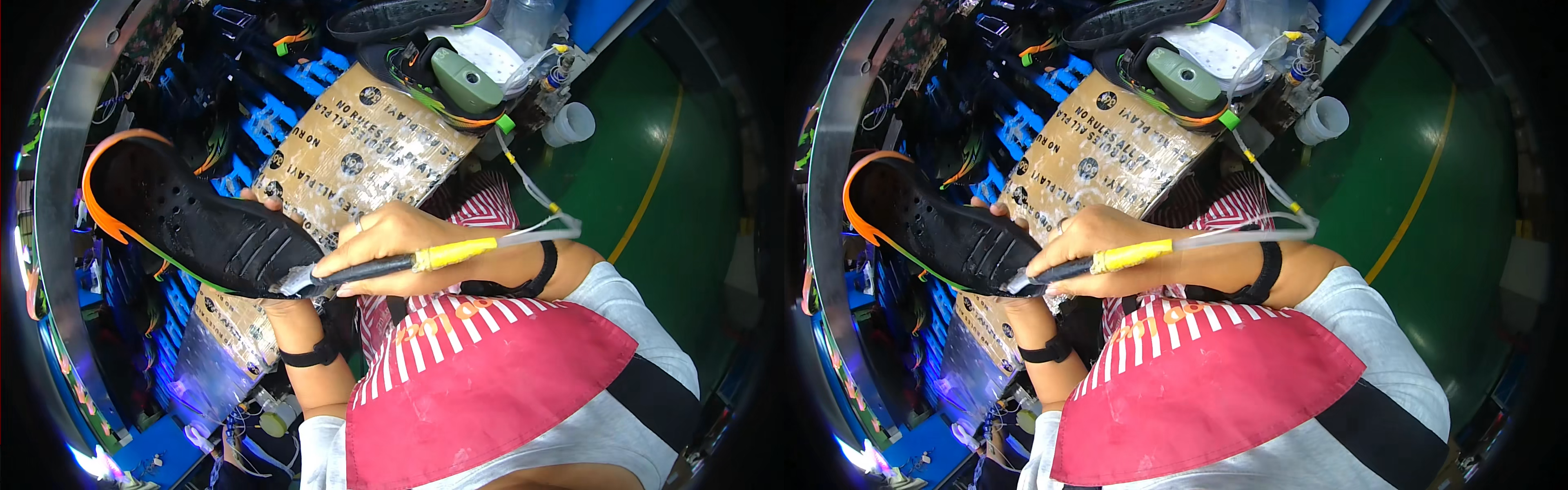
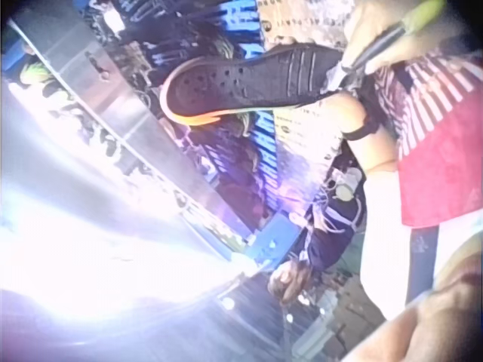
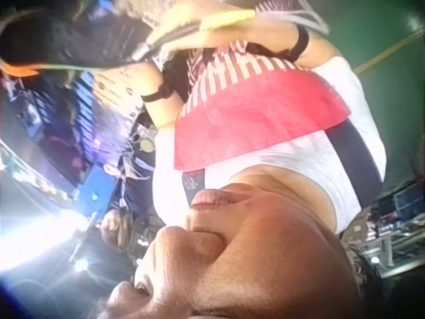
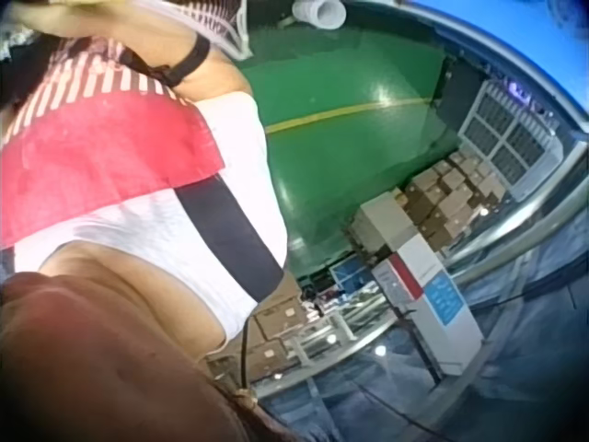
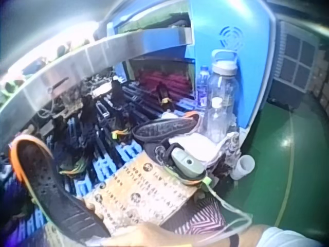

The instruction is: The person is applying an adhesive substance to the soles of various colorful shoes using a brush tool and then placing them onto a conveyor belt.

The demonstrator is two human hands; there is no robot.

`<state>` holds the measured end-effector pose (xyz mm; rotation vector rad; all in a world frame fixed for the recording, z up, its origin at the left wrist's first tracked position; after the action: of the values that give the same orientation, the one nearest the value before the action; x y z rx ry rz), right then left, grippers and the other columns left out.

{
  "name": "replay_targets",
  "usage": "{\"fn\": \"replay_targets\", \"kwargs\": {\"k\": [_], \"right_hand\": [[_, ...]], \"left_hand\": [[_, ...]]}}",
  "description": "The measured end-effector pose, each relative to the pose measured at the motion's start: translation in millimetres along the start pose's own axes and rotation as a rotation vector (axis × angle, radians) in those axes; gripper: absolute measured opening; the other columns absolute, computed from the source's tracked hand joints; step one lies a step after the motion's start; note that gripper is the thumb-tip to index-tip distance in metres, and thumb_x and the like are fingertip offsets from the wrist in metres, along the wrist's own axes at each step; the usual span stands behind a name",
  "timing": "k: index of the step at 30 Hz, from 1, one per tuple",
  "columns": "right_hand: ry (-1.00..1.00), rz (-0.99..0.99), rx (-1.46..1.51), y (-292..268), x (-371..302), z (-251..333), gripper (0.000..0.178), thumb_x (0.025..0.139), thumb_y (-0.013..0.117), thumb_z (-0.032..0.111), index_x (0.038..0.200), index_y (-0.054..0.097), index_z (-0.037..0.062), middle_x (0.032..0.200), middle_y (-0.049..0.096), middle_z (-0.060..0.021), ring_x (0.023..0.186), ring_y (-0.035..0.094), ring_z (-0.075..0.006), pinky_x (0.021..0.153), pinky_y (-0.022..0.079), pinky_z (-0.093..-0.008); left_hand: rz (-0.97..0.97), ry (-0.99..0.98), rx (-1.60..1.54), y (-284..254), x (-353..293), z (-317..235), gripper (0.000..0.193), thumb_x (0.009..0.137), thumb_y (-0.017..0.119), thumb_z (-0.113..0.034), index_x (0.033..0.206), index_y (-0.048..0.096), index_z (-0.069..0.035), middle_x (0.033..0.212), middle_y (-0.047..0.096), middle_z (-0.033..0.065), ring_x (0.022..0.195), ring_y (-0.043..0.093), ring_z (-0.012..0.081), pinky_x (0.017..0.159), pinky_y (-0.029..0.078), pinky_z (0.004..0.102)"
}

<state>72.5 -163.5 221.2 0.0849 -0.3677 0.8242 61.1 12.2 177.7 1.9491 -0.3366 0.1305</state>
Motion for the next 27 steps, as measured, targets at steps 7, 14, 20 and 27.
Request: {"fn": "replay_targets", "kwargs": {"k": [7, 14, 20, 27], "right_hand": [[-0.09, 0.245, 0.079, 9, -6, 2, 0.025, 0.072, 0.069, 0.014, 0.095, 0.068, 0.0059, 0.083, 0.067, -0.0138, 0.073, 0.064, -0.0285, 0.065, 0.05, -0.0336], [-0.189, 0.249, -0.184, 8, -9, -3, 0.023, 0.073, 0.07, 0.017, 0.095, 0.069, 0.0115, 0.079, 0.065, -0.0105, 0.069, 0.062, -0.028, 0.061, 0.048, -0.0345], [-0.26, 0.195, -0.301, 5, -12, -5, 0.023, 0.073, 0.069, 0.019, 0.096, 0.067, 0.0156, 0.07, 0.058, -0.007, 0.065, 0.06, -0.0255, 0.056, 0.047, -0.0347], [-0.344, 0.17, -0.304, 4, -19, -5, 0.021, 0.072, 0.068, 0.019, 0.093, 0.065, 0.0157, 0.068, 0.056, -0.0064, 0.062, 0.059, -0.0259, 0.052, 0.047, -0.0345]], "left_hand": [[-0.126, 0.036, 0.227, 6, 0, -13, 0.106, 0.065, 0.069, -0.061, 0.138, 0.023, 0.0, 0.131, 0.039, 0.027, 0.115, 0.045, 0.0437, 0.092, 0.043, 0.0547], [-0.449, 0.0, 0.479, 6, 0, -16, 0.095, 0.069, 0.058, -0.06, 0.137, 0.027, -0.001, 0.127, 0.043, 0.0304, 0.109, 0.05, 0.0447, 0.093, 0.042, 0.055], [-0.533, -0.179, 0.388, 5, 2, -12, 0.066, 0.078, 0.056, -0.037, 0.127, 0.043, 0.005, 0.121, 0.053, 0.0219, 0.107, 0.056, 0.0332, 0.097, 0.042, 0.0452], [-0.605, -0.469, 0.369, 6, 8, -5, 0.049, 0.082, 0.056, -0.028, 0.116, 0.052, 0.008, 0.109, 0.06, 0.0217, 0.095, 0.062, 0.0283, 0.088, 0.049, 0.0373]]}}
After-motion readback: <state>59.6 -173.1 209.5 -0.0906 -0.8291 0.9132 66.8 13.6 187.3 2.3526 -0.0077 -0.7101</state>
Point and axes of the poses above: each hand's wrist, its own x-axis towards the middle knuckle, its own y-axis out of the palm, z = x × y, the point moved 5 cm from there along x, towards the middle knuckle
